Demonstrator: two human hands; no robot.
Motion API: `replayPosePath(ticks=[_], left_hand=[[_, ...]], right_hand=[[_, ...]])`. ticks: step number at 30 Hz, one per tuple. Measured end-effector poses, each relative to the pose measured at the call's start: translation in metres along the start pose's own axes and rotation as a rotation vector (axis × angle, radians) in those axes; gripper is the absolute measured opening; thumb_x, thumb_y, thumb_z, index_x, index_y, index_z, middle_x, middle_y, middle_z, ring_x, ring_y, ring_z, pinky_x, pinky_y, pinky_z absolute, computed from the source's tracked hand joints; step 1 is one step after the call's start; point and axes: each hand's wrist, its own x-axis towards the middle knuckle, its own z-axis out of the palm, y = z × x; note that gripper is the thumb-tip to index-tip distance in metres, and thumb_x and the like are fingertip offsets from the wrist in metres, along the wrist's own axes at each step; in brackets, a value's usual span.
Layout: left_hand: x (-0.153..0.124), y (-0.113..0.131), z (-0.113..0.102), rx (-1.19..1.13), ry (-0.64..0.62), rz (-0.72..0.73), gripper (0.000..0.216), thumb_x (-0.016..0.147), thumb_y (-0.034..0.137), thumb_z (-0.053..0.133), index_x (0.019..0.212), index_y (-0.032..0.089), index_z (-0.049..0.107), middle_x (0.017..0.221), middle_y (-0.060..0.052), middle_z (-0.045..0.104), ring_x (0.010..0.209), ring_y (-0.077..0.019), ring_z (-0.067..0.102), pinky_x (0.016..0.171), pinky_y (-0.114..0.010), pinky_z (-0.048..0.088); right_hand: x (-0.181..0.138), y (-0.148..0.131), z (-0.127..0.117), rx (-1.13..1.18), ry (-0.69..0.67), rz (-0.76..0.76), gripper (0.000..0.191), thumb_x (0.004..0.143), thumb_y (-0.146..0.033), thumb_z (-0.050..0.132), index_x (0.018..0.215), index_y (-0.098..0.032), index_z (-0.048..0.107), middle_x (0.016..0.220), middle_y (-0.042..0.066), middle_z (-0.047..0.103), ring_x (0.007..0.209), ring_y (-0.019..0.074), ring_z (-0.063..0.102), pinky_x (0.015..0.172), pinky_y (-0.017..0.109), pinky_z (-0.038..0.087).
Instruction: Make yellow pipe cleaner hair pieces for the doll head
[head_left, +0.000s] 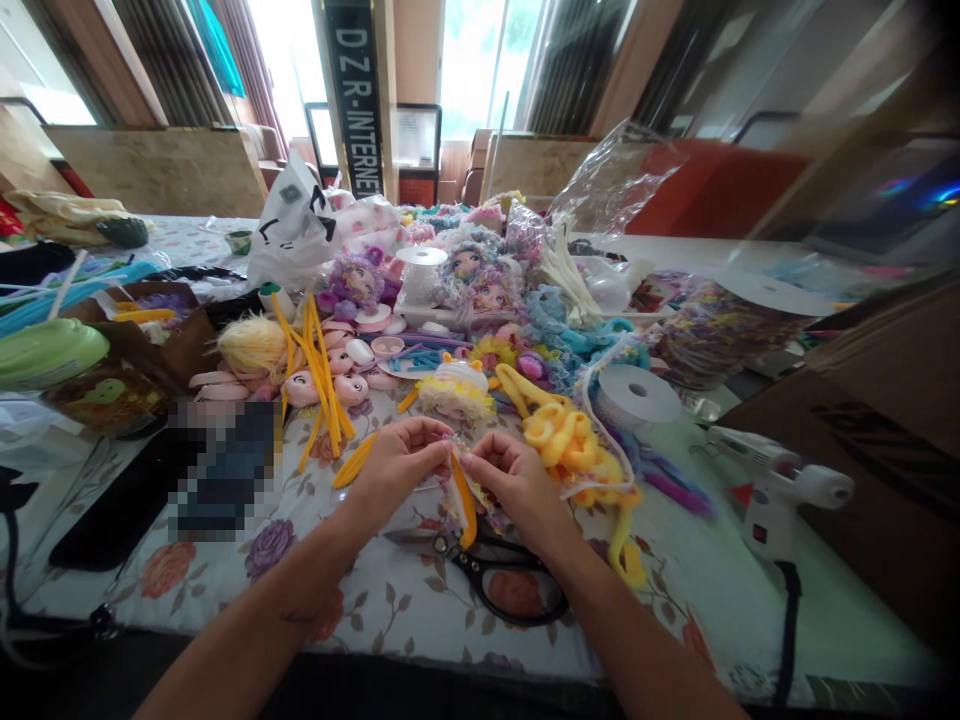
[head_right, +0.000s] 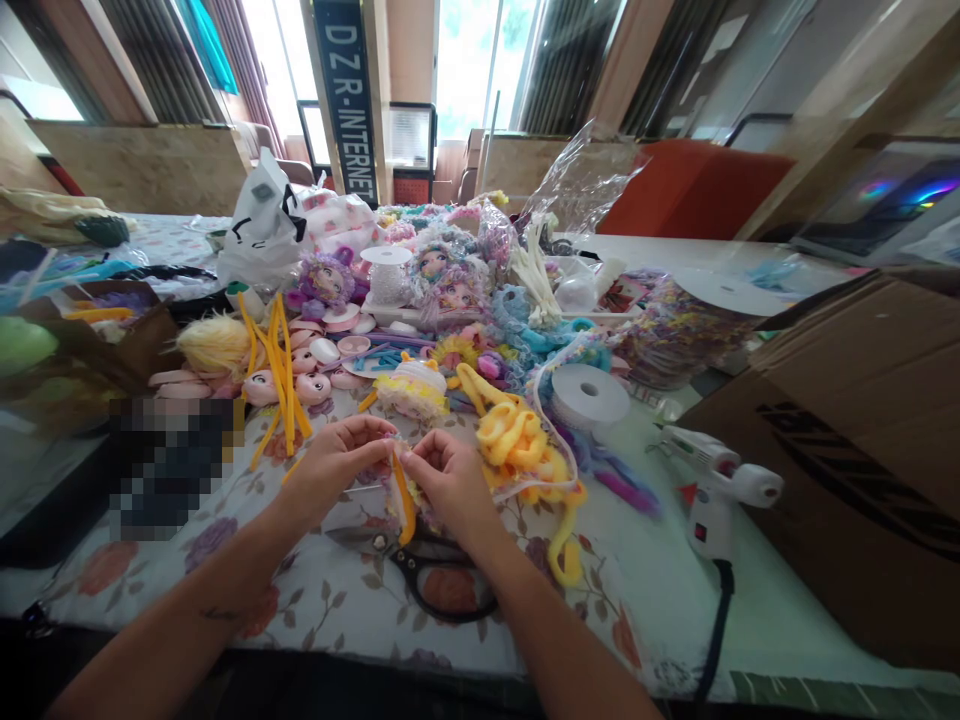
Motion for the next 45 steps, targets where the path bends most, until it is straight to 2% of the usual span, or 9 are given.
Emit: replayPosePath(ticks=[8, 15, 27, 32, 39, 45], left_hand=[[0.0014, -0.0039, 0.0005, -0.007, 0.049, 0.006, 0.021, 0.068, 0.027, 0.073, 0.081, 0.013, 0.065, 0.070, 0.000, 0.064, 0.060, -0.0089, 0.056, 0.057, -0.019, 0.045], [0.0013, -0.0084, 0.0043, -0.036, 0.086, 0.064, 0.019, 0.070, 0.028, 0.072, 0.080, 0.013, 0.066, 0.070, 0.000, 0.064, 0.061, -0.0095, 0.057, 0.058, -0.019, 0.046], [0.0009, -0.0048, 0.0011, -0.059, -0.017, 0.072, 0.031, 0.075, 0.043, 0.067, 0.087, 0.014, 0.069, 0.079, -0.003, 0.068, 0.070, -0.0139, 0.061, 0.064, -0.024, 0.050], [0.0003, -0.0019, -0.0005, -0.085, -0.032, 0.024, 0.031, 0.068, 0.034, 0.076, 0.093, 0.016, 0.068, 0.084, -0.003, 0.070, 0.075, -0.0141, 0.062, 0.069, -0.023, 0.048], [-0.0008, -0.0025, -0.0002, -0.090, -0.144, 0.001, 0.024, 0.071, 0.032, 0.072, 0.087, 0.015, 0.071, 0.081, -0.003, 0.070, 0.073, -0.0145, 0.062, 0.070, -0.025, 0.047], [0.0010, -0.0074, 0.0003, -0.063, -0.095, 0.017, 0.025, 0.069, 0.035, 0.074, 0.083, 0.015, 0.071, 0.078, -0.003, 0.069, 0.071, -0.0142, 0.061, 0.068, -0.024, 0.046]], right_hand=[[0.0012, 0.0022, 0.0016, -0.085, 0.027, -0.037, 0.035, 0.073, -0.047, 0.067, 0.064, -0.019, 0.048, 0.054, -0.005, 0.043, 0.047, 0.0084, 0.035, 0.041, 0.021, 0.028], [0.0008, 0.0021, 0.0037, 0.018, -0.001, 0.000, 0.034, 0.072, -0.049, 0.067, 0.070, -0.018, 0.053, 0.056, -0.006, 0.044, 0.046, 0.0078, 0.036, 0.042, 0.022, 0.027], [-0.0011, -0.0038, 0.0016, -0.044, 0.064, -0.038, 0.034, 0.072, -0.050, 0.065, 0.068, -0.018, 0.056, 0.056, -0.005, 0.045, 0.049, 0.0089, 0.035, 0.045, 0.023, 0.026], [-0.0019, -0.0048, 0.0023, 0.028, 0.061, -0.029, 0.037, 0.071, -0.052, 0.066, 0.069, -0.017, 0.055, 0.056, -0.005, 0.045, 0.048, 0.0080, 0.034, 0.045, 0.022, 0.027], [-0.0006, -0.0040, 0.0027, 0.032, 0.085, -0.052, 0.035, 0.072, -0.050, 0.067, 0.070, -0.017, 0.055, 0.057, -0.005, 0.045, 0.049, 0.0081, 0.036, 0.045, 0.022, 0.028], [-0.0012, -0.0034, 0.0044, -0.014, 0.086, -0.068, 0.036, 0.072, -0.052, 0.066, 0.069, -0.017, 0.055, 0.055, -0.005, 0.045, 0.048, 0.0084, 0.036, 0.044, 0.022, 0.028]])
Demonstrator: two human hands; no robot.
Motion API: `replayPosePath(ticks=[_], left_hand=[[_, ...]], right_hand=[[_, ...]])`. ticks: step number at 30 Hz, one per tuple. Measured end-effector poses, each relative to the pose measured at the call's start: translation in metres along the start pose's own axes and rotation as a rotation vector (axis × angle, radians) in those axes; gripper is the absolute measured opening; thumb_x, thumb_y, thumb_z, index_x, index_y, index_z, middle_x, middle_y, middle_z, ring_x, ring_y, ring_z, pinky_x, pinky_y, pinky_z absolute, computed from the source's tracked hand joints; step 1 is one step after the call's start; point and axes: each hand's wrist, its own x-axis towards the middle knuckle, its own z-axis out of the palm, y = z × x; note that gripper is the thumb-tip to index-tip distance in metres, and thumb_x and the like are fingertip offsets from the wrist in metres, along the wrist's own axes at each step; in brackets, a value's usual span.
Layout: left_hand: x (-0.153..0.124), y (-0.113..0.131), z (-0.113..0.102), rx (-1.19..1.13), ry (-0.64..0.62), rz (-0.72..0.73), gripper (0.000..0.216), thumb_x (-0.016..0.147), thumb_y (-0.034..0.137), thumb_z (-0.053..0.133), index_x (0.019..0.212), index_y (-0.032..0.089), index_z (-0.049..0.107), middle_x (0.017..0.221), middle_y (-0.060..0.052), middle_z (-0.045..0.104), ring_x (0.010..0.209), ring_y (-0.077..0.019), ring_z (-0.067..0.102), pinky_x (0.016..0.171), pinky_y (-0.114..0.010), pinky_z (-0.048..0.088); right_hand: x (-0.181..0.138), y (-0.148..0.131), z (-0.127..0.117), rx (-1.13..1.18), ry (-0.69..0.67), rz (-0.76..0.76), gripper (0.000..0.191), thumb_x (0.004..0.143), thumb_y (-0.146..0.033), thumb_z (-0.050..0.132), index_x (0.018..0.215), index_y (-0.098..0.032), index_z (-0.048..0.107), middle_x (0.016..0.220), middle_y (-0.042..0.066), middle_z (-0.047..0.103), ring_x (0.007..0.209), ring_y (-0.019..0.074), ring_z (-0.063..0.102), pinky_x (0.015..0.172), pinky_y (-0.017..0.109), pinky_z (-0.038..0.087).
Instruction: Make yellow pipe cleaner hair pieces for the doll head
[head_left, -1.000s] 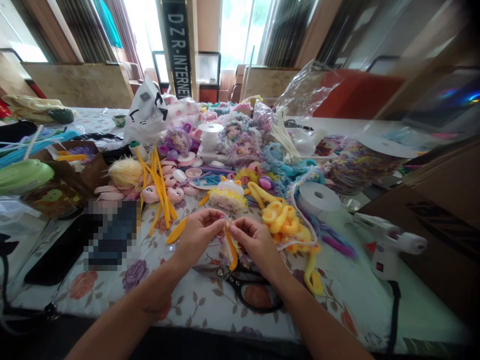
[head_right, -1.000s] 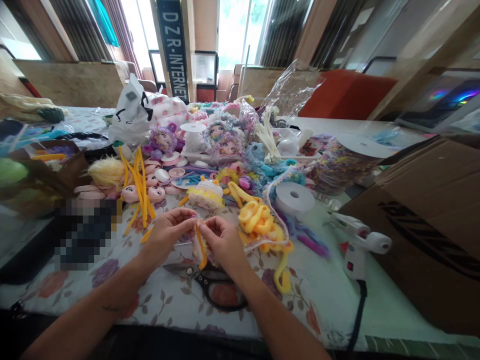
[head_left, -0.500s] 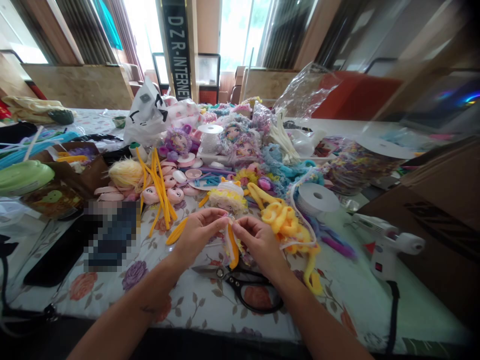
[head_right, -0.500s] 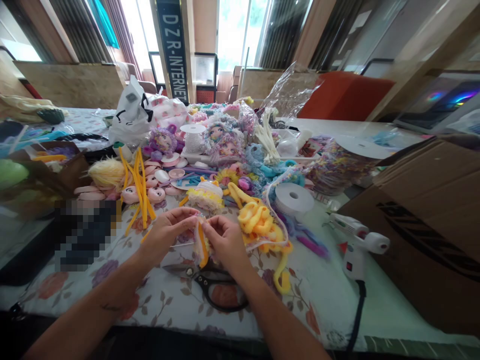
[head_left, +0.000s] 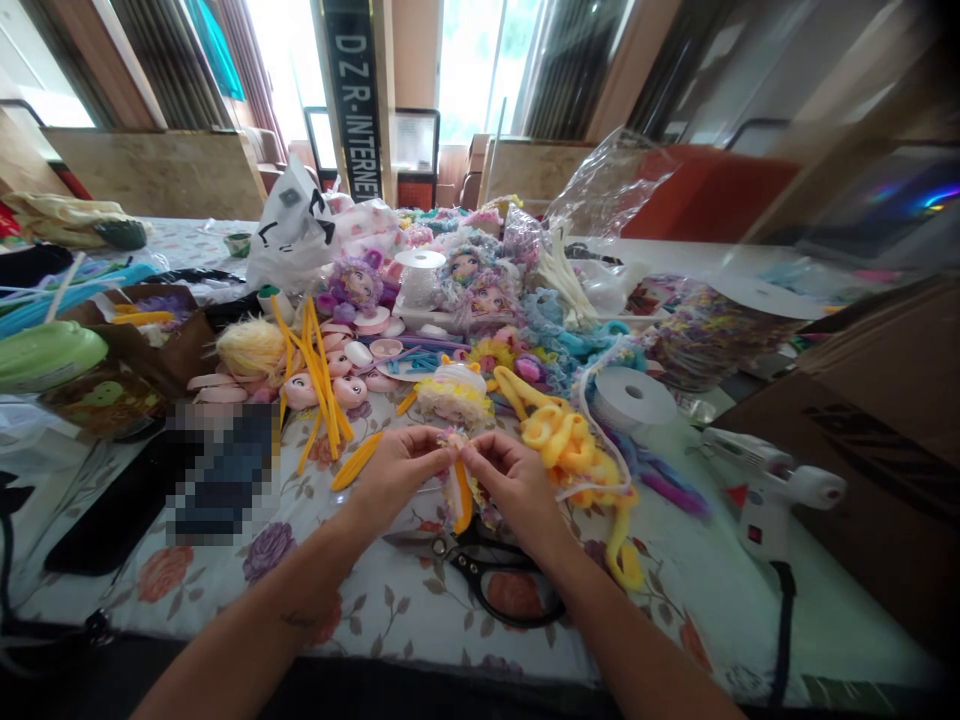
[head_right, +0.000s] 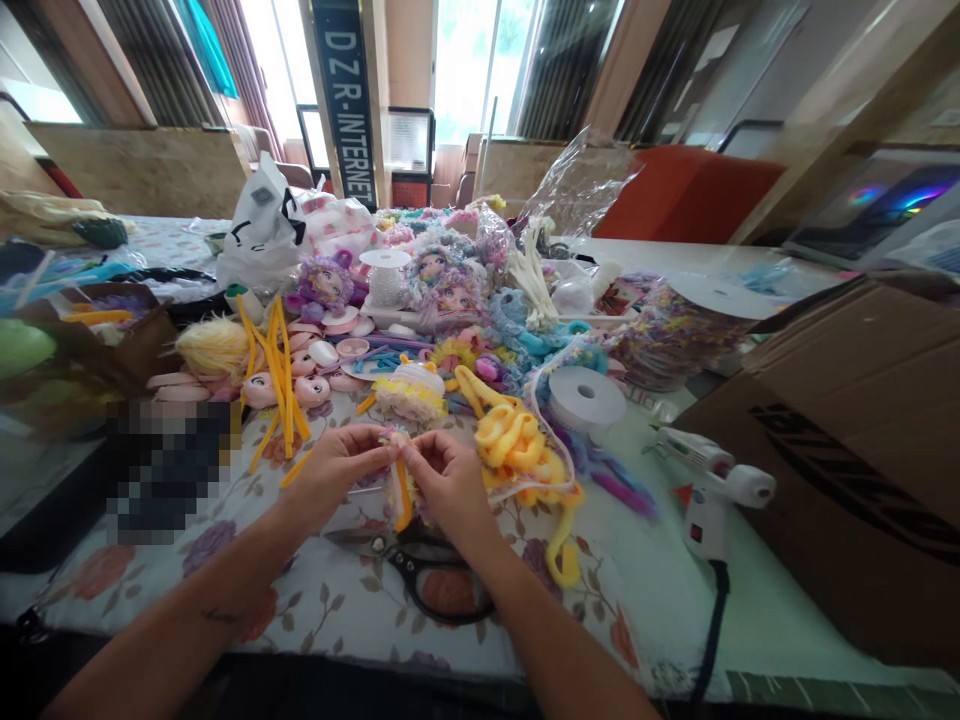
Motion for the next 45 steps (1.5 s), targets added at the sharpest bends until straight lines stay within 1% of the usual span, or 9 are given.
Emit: replayPosePath(ticks=[7, 13, 17, 21, 25, 29, 34, 40, 45], left_hand=[[-0.001, 0.002, 0.003, 0.032, 0.033, 0.007, 0.027, 0.072, 0.038, 0.071, 0.082, 0.014, 0.071, 0.074, -0.003, 0.068, 0.066, -0.0121, 0.057, 0.063, -0.022, 0.043], [-0.002, 0.003, 0.004, 0.021, 0.049, -0.003, 0.020, 0.072, 0.033, 0.071, 0.075, 0.013, 0.068, 0.066, 0.000, 0.063, 0.059, -0.0087, 0.052, 0.057, -0.019, 0.039], [-0.002, 0.003, 0.004, 0.002, 0.042, -0.002, 0.019, 0.073, 0.033, 0.069, 0.074, 0.014, 0.069, 0.068, -0.001, 0.065, 0.060, -0.0098, 0.054, 0.059, -0.020, 0.042], [-0.001, 0.001, 0.002, 0.014, 0.095, 0.029, 0.022, 0.074, 0.035, 0.069, 0.077, 0.013, 0.070, 0.069, -0.002, 0.066, 0.059, -0.0106, 0.055, 0.056, -0.021, 0.042], [0.001, -0.003, 0.000, -0.011, 0.159, 0.084, 0.024, 0.075, 0.036, 0.069, 0.078, 0.012, 0.069, 0.069, -0.002, 0.066, 0.060, -0.0107, 0.055, 0.056, -0.020, 0.042], [0.003, -0.006, 0.000, -0.108, 0.214, 0.132, 0.021, 0.074, 0.034, 0.071, 0.078, 0.013, 0.069, 0.069, -0.001, 0.065, 0.060, -0.0087, 0.055, 0.057, -0.018, 0.043], [0.006, -0.010, 0.002, -0.227, 0.233, 0.127, 0.020, 0.072, 0.032, 0.073, 0.079, 0.014, 0.068, 0.073, -0.001, 0.064, 0.061, -0.0076, 0.055, 0.058, -0.018, 0.046], [0.007, -0.014, 0.004, -0.251, 0.278, 0.135, 0.023, 0.070, 0.034, 0.075, 0.079, 0.015, 0.067, 0.072, 0.000, 0.064, 0.059, -0.0078, 0.056, 0.056, -0.018, 0.046], [0.008, -0.016, 0.004, -0.266, 0.297, 0.160, 0.022, 0.070, 0.033, 0.076, 0.079, 0.016, 0.068, 0.074, 0.000, 0.066, 0.063, -0.0084, 0.058, 0.059, -0.018, 0.047]], right_hand=[[0.001, 0.005, 0.001, -0.072, 0.051, -0.072, 0.031, 0.075, -0.048, 0.063, 0.069, -0.018, 0.055, 0.057, -0.003, 0.048, 0.051, 0.0106, 0.040, 0.047, 0.023, 0.031], [-0.002, 0.005, 0.003, -0.144, 0.048, -0.120, 0.027, 0.078, -0.043, 0.062, 0.070, -0.018, 0.055, 0.058, -0.002, 0.048, 0.052, 0.0113, 0.041, 0.048, 0.024, 0.031], [0.000, 0.004, 0.001, -0.074, -0.013, -0.075, 0.027, 0.076, -0.043, 0.065, 0.076, -0.017, 0.058, 0.061, -0.002, 0.049, 0.052, 0.0104, 0.041, 0.048, 0.023, 0.032], [0.003, 0.007, -0.003, 0.001, -0.056, -0.051, 0.030, 0.073, -0.041, 0.069, 0.087, -0.017, 0.058, 0.072, 0.000, 0.054, 0.059, 0.0117, 0.048, 0.051, 0.023, 0.039], [0.002, 0.011, -0.002, -0.113, -0.071, -0.097, 0.035, 0.069, -0.038, 0.073, 0.093, -0.018, 0.057, 0.074, -0.001, 0.055, 0.059, 0.0120, 0.050, 0.052, 0.023, 0.041], [0.000, 0.011, -0.002, -0.218, 0.007, -0.179, 0.024, 0.076, -0.038, 0.065, 0.081, -0.017, 0.057, 0.067, -0.001, 0.051, 0.058, 0.0120, 0.047, 0.051, 0.024, 0.038], [0.000, 0.008, -0.003, -0.195, 0.030, -0.165, 0.027, 0.079, -0.041, 0.061, 0.071, -0.016, 0.055, 0.058, -0.002, 0.048, 0.053, 0.0108, 0.042, 0.048, 0.023, 0.034], [-0.001, 0.008, 0.000, -0.071, 0.016, -0.067, 0.029, 0.077, -0.045, 0.064, 0.077, -0.018, 0.055, 0.054, -0.003, 0.051, 0.047, 0.0116, 0.045, 0.044, 0.023, 0.035], [0.000, 0.009, 0.001, -0.175, 0.061, -0.140, 0.028, 0.081, -0.044, 0.059, 0.071, -0.018, 0.055, 0.055, -0.002, 0.052, 0.050, 0.0120, 0.046, 0.047, 0.024, 0.036]])
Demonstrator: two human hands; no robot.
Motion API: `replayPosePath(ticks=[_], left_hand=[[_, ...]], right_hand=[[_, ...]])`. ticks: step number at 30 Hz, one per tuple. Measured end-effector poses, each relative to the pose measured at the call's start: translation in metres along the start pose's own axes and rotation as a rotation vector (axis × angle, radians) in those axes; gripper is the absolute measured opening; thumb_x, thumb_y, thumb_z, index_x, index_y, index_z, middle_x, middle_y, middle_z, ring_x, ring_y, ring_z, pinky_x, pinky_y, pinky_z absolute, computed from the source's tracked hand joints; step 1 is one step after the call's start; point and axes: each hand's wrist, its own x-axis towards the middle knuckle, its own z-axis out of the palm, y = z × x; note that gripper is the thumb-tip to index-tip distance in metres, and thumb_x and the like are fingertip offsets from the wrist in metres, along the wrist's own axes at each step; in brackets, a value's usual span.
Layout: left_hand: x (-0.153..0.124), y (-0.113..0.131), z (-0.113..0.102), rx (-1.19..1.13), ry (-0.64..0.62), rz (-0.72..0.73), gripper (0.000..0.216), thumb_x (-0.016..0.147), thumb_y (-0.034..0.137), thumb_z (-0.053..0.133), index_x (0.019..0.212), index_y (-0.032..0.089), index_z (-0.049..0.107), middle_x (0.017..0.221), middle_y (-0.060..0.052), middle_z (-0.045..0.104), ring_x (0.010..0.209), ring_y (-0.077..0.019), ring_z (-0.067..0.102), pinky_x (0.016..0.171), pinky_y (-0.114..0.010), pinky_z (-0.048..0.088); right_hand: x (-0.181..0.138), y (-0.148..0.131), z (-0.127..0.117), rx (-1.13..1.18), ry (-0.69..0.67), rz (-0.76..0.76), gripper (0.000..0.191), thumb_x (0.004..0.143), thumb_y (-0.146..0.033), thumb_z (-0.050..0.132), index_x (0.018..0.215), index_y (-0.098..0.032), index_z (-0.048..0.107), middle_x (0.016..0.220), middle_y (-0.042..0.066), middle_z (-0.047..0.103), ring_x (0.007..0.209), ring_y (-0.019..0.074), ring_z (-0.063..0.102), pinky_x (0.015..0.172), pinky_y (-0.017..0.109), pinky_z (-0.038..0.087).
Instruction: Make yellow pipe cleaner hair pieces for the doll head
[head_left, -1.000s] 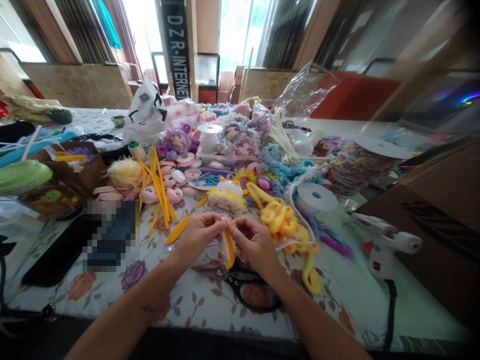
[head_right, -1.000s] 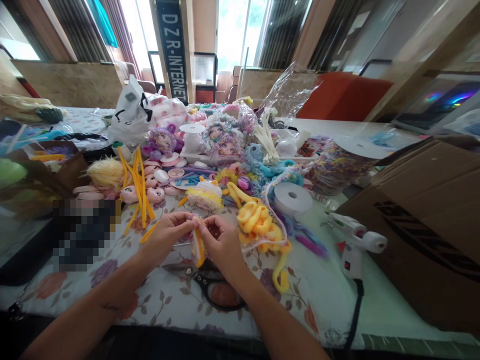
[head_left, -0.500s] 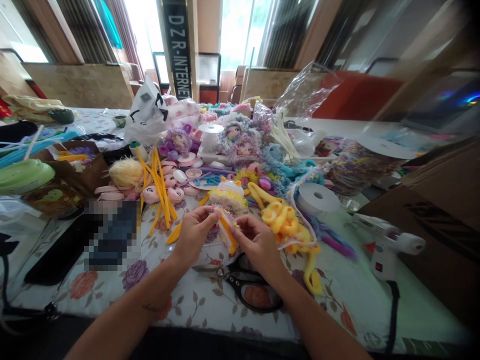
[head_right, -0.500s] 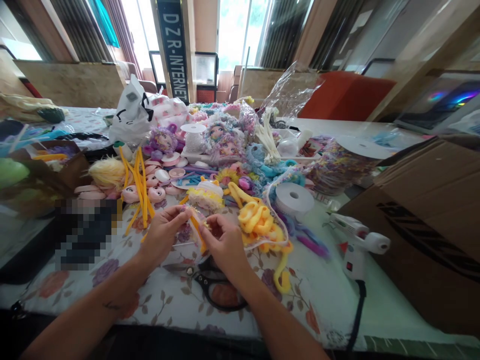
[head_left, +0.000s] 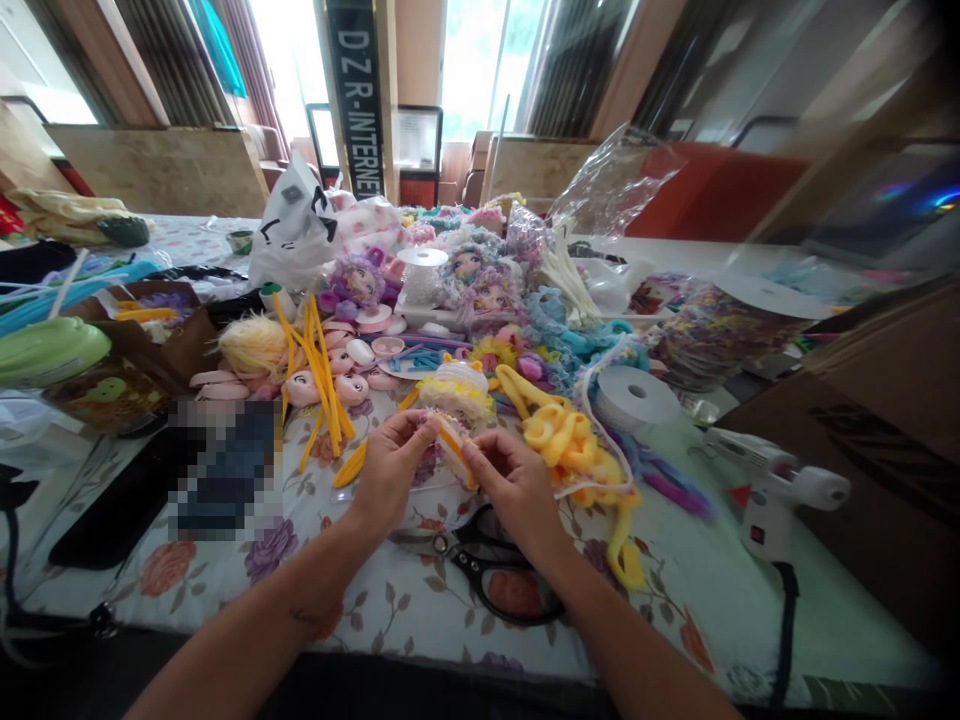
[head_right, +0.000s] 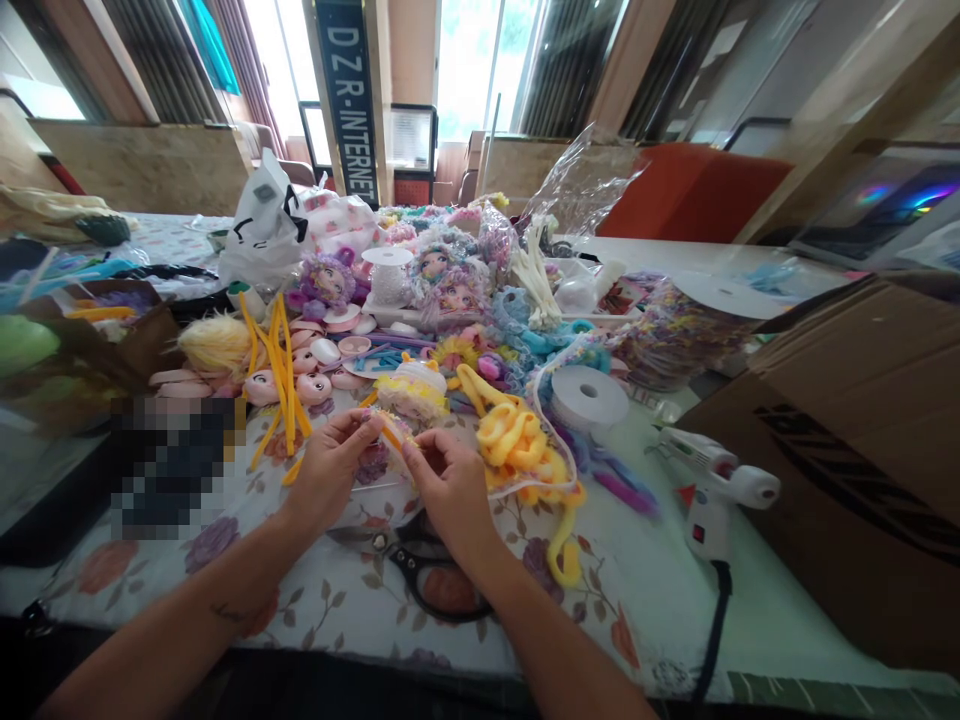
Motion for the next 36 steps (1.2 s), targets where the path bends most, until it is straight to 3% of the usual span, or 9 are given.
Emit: replayPosePath(ticks=[11, 23, 32, 36], left_hand=[[-0.003, 0.000, 0.002, 0.020, -0.042, 0.031, 0.020, 0.071, 0.033, 0.074, 0.079, 0.016, 0.067, 0.074, 0.000, 0.066, 0.065, -0.0086, 0.058, 0.060, -0.018, 0.046], [0.001, 0.000, 0.001, -0.034, -0.054, -0.006, 0.023, 0.069, 0.034, 0.076, 0.080, 0.016, 0.067, 0.075, 0.000, 0.065, 0.065, -0.0082, 0.058, 0.059, -0.018, 0.047], [0.001, 0.000, 0.005, -0.038, -0.086, -0.042, 0.023, 0.070, 0.033, 0.076, 0.080, 0.014, 0.066, 0.078, -0.002, 0.065, 0.068, -0.0096, 0.058, 0.061, -0.019, 0.047], [-0.003, 0.006, 0.012, -0.065, -0.096, -0.083, 0.023, 0.069, 0.032, 0.076, 0.079, 0.014, 0.066, 0.078, -0.002, 0.066, 0.069, -0.0096, 0.059, 0.064, -0.020, 0.048]], right_hand=[[0.003, 0.004, -0.002, -0.113, 0.005, 0.038, 0.036, 0.078, -0.046, 0.061, 0.060, -0.019, 0.045, 0.052, -0.004, 0.043, 0.050, 0.0101, 0.036, 0.046, 0.024, 0.028], [0.010, 0.003, -0.003, 0.164, -0.009, 0.165, 0.040, 0.062, -0.048, 0.075, 0.064, -0.018, 0.048, 0.054, -0.006, 0.044, 0.048, 0.0079, 0.035, 0.044, 0.021, 0.026], [0.011, 0.001, -0.011, 0.299, -0.085, 0.231, 0.037, 0.062, -0.046, 0.076, 0.072, -0.017, 0.055, 0.059, -0.005, 0.048, 0.050, 0.0078, 0.039, 0.044, 0.020, 0.030], [0.011, 0.002, -0.015, 0.314, -0.131, 0.228, 0.036, 0.063, -0.047, 0.075, 0.066, -0.016, 0.056, 0.057, -0.005, 0.047, 0.050, 0.0074, 0.037, 0.045, 0.021, 0.028]])
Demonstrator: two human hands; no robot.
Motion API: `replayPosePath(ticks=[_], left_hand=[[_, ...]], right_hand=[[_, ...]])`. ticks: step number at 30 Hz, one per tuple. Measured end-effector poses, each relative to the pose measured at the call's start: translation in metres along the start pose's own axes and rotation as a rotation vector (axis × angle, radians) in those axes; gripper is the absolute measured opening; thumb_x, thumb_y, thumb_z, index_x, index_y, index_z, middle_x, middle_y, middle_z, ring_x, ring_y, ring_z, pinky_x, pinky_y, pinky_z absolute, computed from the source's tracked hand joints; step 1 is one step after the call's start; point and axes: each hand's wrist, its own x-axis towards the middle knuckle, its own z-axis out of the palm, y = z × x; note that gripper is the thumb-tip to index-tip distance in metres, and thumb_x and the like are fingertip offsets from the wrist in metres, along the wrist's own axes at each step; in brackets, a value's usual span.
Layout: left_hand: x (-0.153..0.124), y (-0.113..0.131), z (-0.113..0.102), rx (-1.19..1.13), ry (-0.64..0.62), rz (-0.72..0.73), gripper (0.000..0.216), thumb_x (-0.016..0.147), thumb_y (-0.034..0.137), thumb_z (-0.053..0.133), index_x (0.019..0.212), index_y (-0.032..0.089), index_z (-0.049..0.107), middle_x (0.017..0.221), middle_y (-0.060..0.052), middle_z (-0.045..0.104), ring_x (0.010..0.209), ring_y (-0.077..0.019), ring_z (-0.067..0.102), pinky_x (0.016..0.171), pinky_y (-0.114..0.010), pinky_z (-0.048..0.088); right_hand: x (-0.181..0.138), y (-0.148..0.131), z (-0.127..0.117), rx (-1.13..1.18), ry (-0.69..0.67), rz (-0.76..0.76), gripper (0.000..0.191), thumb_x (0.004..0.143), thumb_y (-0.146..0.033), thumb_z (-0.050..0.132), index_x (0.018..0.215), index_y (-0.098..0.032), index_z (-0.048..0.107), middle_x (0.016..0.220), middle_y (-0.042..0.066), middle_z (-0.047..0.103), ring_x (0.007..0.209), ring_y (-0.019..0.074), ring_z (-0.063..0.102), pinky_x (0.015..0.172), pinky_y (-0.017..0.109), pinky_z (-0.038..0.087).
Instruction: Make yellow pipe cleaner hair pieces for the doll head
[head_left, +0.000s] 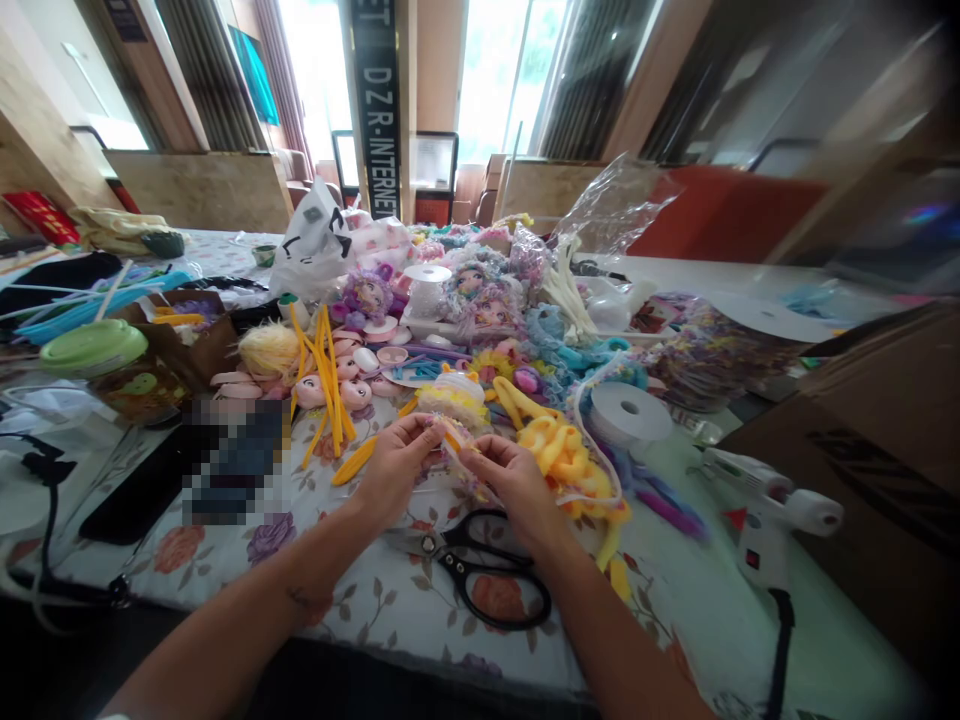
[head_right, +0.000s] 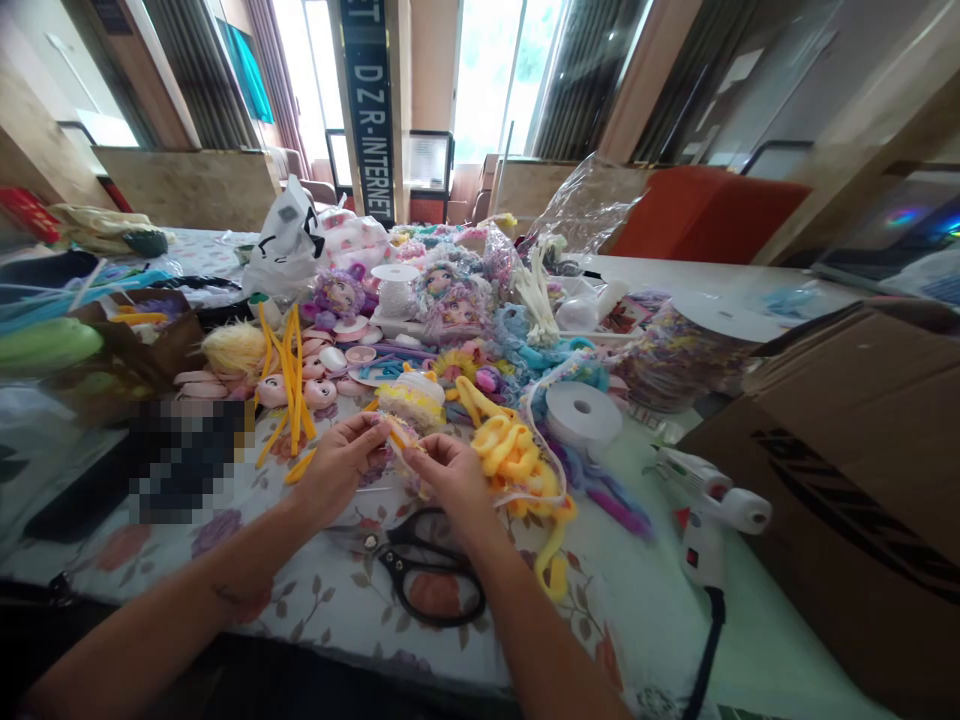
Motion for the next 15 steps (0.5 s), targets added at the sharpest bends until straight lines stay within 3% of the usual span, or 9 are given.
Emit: replayPosePath(ticks=[5, 8, 11, 15], left_hand=[[-0.006, 0.013, 0.010, -0.005, -0.040, -0.054, 0.021, 0.070, 0.029, 0.075, 0.081, 0.014, 0.067, 0.083, -0.004, 0.067, 0.074, -0.0115, 0.061, 0.071, -0.022, 0.050], [-0.005, 0.018, 0.011, 0.075, -0.136, -0.074, 0.022, 0.068, 0.027, 0.077, 0.083, 0.014, 0.067, 0.083, -0.004, 0.067, 0.074, -0.0124, 0.061, 0.071, -0.023, 0.049], [0.000, 0.017, 0.010, 0.217, -0.208, -0.108, 0.022, 0.067, 0.027, 0.078, 0.081, 0.014, 0.068, 0.077, -0.003, 0.067, 0.070, -0.0123, 0.060, 0.067, -0.022, 0.047], [0.005, 0.015, 0.009, 0.301, -0.193, -0.119, 0.017, 0.068, 0.028, 0.076, 0.073, 0.013, 0.071, 0.069, -0.003, 0.066, 0.064, -0.0119, 0.058, 0.061, -0.022, 0.043]], right_hand=[[-0.002, -0.002, -0.003, 0.036, 0.017, -0.038, 0.034, 0.065, -0.045, 0.074, 0.067, -0.017, 0.054, 0.054, -0.006, 0.045, 0.048, 0.0077, 0.036, 0.045, 0.022, 0.026], [-0.003, -0.004, -0.004, 0.025, 0.041, -0.074, 0.035, 0.065, -0.045, 0.074, 0.067, -0.017, 0.054, 0.055, -0.006, 0.045, 0.048, 0.0074, 0.035, 0.046, 0.021, 0.025], [-0.003, -0.005, -0.003, -0.002, 0.049, -0.102, 0.036, 0.065, -0.047, 0.074, 0.068, -0.016, 0.054, 0.055, -0.006, 0.045, 0.049, 0.0071, 0.034, 0.045, 0.021, 0.025], [-0.002, -0.005, -0.002, -0.040, 0.038, -0.123, 0.037, 0.065, -0.048, 0.073, 0.067, -0.016, 0.054, 0.055, -0.005, 0.046, 0.049, 0.0076, 0.035, 0.044, 0.021, 0.025]])
